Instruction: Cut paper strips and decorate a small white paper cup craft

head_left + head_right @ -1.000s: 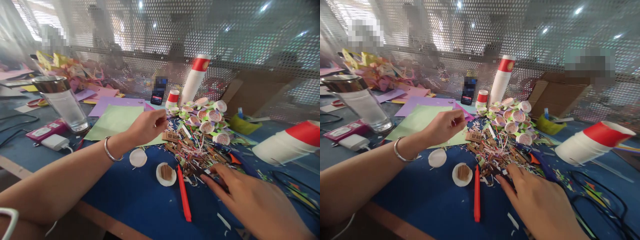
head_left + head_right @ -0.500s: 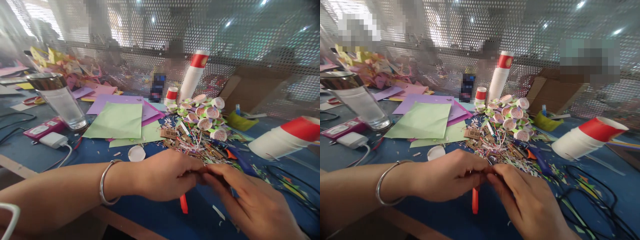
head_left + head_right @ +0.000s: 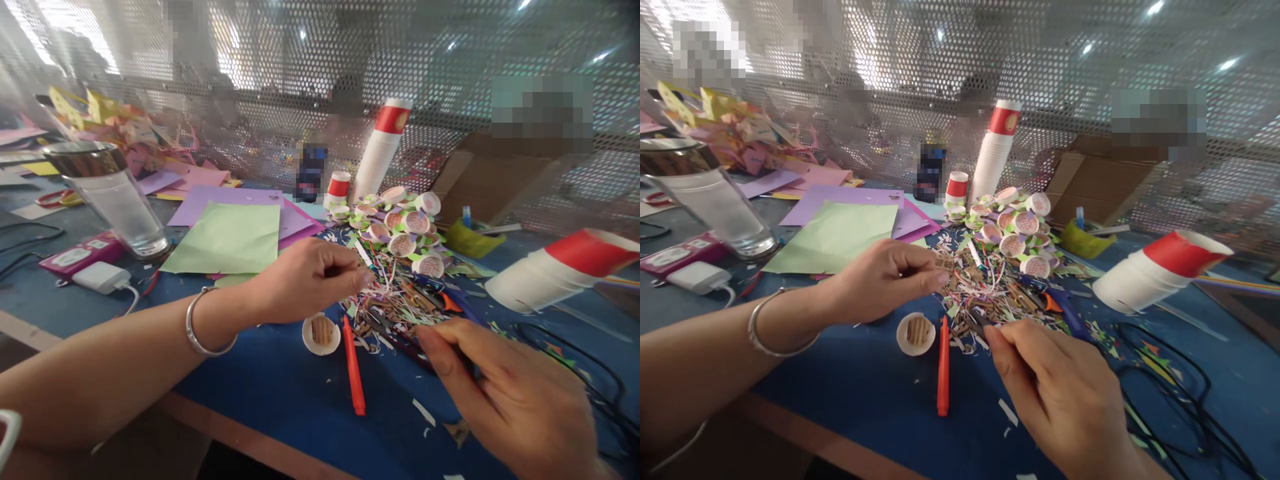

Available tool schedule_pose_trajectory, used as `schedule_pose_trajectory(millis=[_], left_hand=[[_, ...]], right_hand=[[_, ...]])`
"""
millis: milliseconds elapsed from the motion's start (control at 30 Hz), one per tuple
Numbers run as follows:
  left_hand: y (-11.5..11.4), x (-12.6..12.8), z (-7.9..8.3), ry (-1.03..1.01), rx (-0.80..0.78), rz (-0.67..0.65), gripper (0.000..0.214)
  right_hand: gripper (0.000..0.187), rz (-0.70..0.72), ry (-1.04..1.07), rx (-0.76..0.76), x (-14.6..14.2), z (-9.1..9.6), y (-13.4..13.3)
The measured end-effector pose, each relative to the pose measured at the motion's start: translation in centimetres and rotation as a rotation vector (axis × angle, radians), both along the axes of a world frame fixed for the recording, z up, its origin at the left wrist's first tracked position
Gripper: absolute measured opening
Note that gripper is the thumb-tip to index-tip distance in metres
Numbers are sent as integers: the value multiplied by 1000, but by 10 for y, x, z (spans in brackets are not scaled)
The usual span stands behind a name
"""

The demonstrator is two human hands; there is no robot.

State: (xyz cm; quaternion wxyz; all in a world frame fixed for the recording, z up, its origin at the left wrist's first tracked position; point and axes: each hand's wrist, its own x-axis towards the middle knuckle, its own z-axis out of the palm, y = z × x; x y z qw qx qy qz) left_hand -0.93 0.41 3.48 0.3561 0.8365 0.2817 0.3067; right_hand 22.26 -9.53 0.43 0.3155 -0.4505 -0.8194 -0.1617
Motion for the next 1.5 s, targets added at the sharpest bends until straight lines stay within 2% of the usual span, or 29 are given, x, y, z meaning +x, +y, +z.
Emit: schedule_pose_trajectory(millis=[133,200,267,400,467,567,733,933,1200,1367,1433,1500], left_hand=[[4,-13,-3,113,248,67,34],[1,-18,-8,194,361,52,21],[-2,-22,-12,234,399,20,13],[-2,-26,-14,221,472,67,33],[0,-29,-12,270,504,73,36],[2,-33,-13,369,429,33,16],[3,-35,-20,538,408,16,17],[6,-30,-25,668,378,11,18],[6,-31,-23,507,347,-62,21],[1,-32,-22,593,314,-97,40],[-1,-32,-22,624,310,-110,35],[-3,-31,-22,635,313,-123,22]], right_hand=[[26,54,61,-130,1,-7,9],[18,82,95,-184,-1,-11,12],[12,102,118,-210,-2,-13,12],[13,118,132,-232,-5,-12,9],[16,107,117,-223,-5,-10,8],[14,86,106,-196,-4,-10,8],[11,40,119,-138,0,-13,11],[14,-56,67,-65,6,-8,11],[23,-84,73,-284,14,-12,22],[32,-75,-6,-496,15,-16,28],[32,-72,-31,-537,15,-17,29],[32,-67,-44,-541,15,-17,28]])
